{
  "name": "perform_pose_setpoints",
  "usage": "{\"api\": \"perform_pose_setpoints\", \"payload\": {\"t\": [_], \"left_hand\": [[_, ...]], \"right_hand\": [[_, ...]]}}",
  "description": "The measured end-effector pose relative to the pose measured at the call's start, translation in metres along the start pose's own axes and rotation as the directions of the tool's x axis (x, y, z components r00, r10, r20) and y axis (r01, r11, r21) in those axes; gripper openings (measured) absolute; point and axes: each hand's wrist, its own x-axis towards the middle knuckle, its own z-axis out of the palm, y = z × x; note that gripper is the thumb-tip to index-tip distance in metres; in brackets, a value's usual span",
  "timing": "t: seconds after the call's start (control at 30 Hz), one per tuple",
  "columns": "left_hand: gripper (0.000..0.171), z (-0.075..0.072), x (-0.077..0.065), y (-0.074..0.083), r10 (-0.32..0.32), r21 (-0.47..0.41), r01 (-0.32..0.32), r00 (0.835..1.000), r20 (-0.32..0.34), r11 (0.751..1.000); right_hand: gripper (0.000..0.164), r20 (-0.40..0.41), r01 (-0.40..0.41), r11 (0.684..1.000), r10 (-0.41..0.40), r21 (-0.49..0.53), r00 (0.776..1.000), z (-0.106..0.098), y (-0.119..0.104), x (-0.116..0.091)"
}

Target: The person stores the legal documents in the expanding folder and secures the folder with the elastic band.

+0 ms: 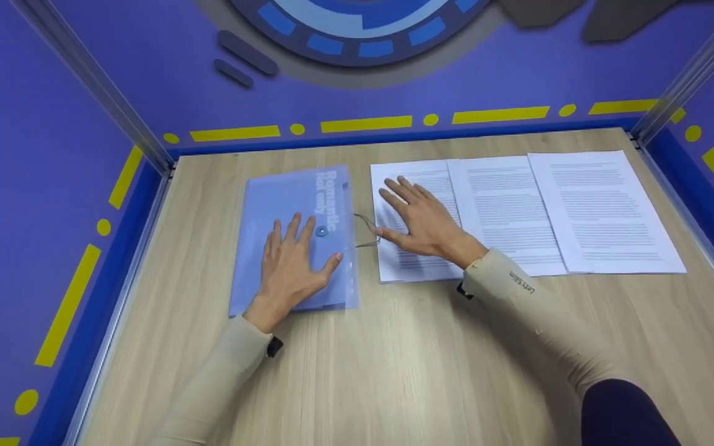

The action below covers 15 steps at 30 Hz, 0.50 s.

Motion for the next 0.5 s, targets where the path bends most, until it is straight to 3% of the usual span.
{"api": "perform_pose_setpoints", "payload": {"t": [0.23,0.5], "left_hand": [[0.092,0.013,-0.006,0.011,0.014,0.016,-0.015,1.000,0.028,1.000],[0.087,0.026,-0.014,0.018,0.028,0.039,-0.030,0.998,0.051,0.999]], "right_hand": [[0.086,0.057,0.036,0.999,-0.038,0.023,0.998,0.018,-0.012,0.001],[0.083,0.067,0.115,0.993,-0.116,0.011,0.991,0.032,-0.022,0.005]]}}
